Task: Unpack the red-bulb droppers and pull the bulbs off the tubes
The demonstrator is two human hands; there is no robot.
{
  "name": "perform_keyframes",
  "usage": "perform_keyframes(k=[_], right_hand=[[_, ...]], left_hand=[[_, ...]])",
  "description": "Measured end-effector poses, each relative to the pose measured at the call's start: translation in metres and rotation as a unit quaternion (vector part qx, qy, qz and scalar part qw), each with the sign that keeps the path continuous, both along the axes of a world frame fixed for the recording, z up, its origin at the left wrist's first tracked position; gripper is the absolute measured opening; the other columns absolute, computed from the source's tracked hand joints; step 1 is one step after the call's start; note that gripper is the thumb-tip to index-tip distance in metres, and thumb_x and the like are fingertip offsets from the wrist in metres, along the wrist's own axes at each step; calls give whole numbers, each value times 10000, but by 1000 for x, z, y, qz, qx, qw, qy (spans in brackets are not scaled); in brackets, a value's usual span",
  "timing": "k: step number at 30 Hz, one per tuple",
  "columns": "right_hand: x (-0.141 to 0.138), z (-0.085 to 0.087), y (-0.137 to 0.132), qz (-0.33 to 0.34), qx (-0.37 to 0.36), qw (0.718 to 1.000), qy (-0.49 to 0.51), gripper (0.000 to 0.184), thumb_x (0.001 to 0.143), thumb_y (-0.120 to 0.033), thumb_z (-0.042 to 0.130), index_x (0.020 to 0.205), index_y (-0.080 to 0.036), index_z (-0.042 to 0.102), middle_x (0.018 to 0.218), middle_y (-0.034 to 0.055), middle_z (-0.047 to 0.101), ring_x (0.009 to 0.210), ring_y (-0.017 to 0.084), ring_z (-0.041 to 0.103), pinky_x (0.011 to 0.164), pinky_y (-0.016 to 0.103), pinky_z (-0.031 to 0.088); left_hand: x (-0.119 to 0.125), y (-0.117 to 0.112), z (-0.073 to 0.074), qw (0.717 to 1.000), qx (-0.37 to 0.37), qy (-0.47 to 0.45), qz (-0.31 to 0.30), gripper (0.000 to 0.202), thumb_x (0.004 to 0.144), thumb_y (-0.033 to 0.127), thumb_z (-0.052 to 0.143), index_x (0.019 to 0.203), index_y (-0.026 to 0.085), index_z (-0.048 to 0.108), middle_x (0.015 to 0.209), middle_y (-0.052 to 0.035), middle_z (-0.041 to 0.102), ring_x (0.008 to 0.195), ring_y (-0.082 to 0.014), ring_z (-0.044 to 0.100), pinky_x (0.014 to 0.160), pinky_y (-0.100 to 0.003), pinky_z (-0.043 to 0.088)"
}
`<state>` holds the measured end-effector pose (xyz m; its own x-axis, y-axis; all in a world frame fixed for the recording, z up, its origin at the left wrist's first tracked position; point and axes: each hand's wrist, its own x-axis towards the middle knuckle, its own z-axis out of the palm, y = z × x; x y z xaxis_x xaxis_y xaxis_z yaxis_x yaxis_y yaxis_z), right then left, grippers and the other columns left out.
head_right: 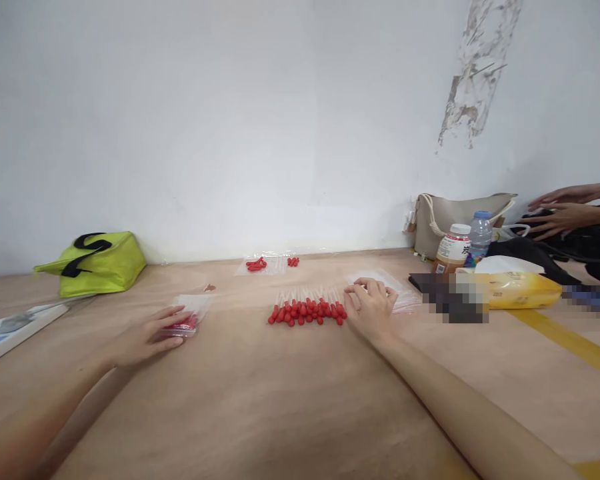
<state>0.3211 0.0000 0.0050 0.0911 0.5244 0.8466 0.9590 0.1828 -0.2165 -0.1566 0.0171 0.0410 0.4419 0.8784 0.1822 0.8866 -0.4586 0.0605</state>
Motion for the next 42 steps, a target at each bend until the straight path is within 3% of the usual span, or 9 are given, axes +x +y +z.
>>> perform_keyframes(k=[6,11,15,20,24,28,34,38,42], right_hand=[[-25,-4,-11,112,-12,993,-33,138,777,-224,489,770,-223,626,901,40,586,861,173,503,802,339,240],[-58,2,-28,215,-28,974,-59,144,787,-205,482,777,-235,622,832,28,617,805,162,511,785,343,252],[-88,1,-40,300,-91,944,-106,134,784,-217,482,767,-233,614,729,15,613,749,158,488,758,346,256],[-106,-4,-44,341,-146,921,-120,110,767,-219,506,729,-221,609,664,2,603,725,148,474,753,345,249],[-103,-6,-42,334,-156,925,-94,100,764,-219,514,731,-212,609,668,4,606,721,144,469,743,332,249],[-102,-7,-40,333,-161,925,-87,86,754,-218,532,714,-204,607,660,1,603,714,137,467,731,320,249],[-104,-6,-41,349,-162,919,-80,76,750,-202,536,720,-197,606,669,-7,601,722,129,471,729,310,246],[-103,-7,-42,361,-163,915,-73,77,751,-184,531,720,-194,600,664,-7,602,724,128,474,726,305,247],[-103,-6,-41,367,-166,913,-70,73,741,-171,537,719,-197,602,650,-12,601,716,126,477,724,303,253]], left_hand=[[4,0,-19,995,82,-42,28,453,865,490,289,1159,259,545,1256,-26,504,1157,-228,452,976,-396,353],[44,-14,-15,978,206,-13,36,344,887,355,308,1054,302,604,1010,-35,622,937,-225,545,819,-362,427],[101,-42,-18,989,141,38,-13,296,860,264,351,933,250,638,838,-60,613,754,-210,571,614,-302,437],[145,-67,-14,991,89,-67,-73,263,844,352,410,982,221,592,930,-55,587,809,-187,568,714,-299,445],[133,-74,-9,987,94,-89,-96,260,771,404,518,914,188,543,950,-64,563,891,-215,528,778,-339,433],[115,-73,-23,986,92,-109,-90,161,831,306,438,894,189,529,942,-59,577,869,-182,549,747,-299,453],[112,-76,-27,983,121,-32,-131,251,878,259,351,847,196,592,882,-40,615,785,-151,586,692,-254,460],[115,-84,-19,987,131,2,-91,410,804,438,477,1137,199,500,1120,-95,535,981,-222,529,803,-331,448],[118,-81,-25,983,159,94,-23,309,862,347,405,1025,143,570,975,-128,588,912,-247,559,752,-367,457]])
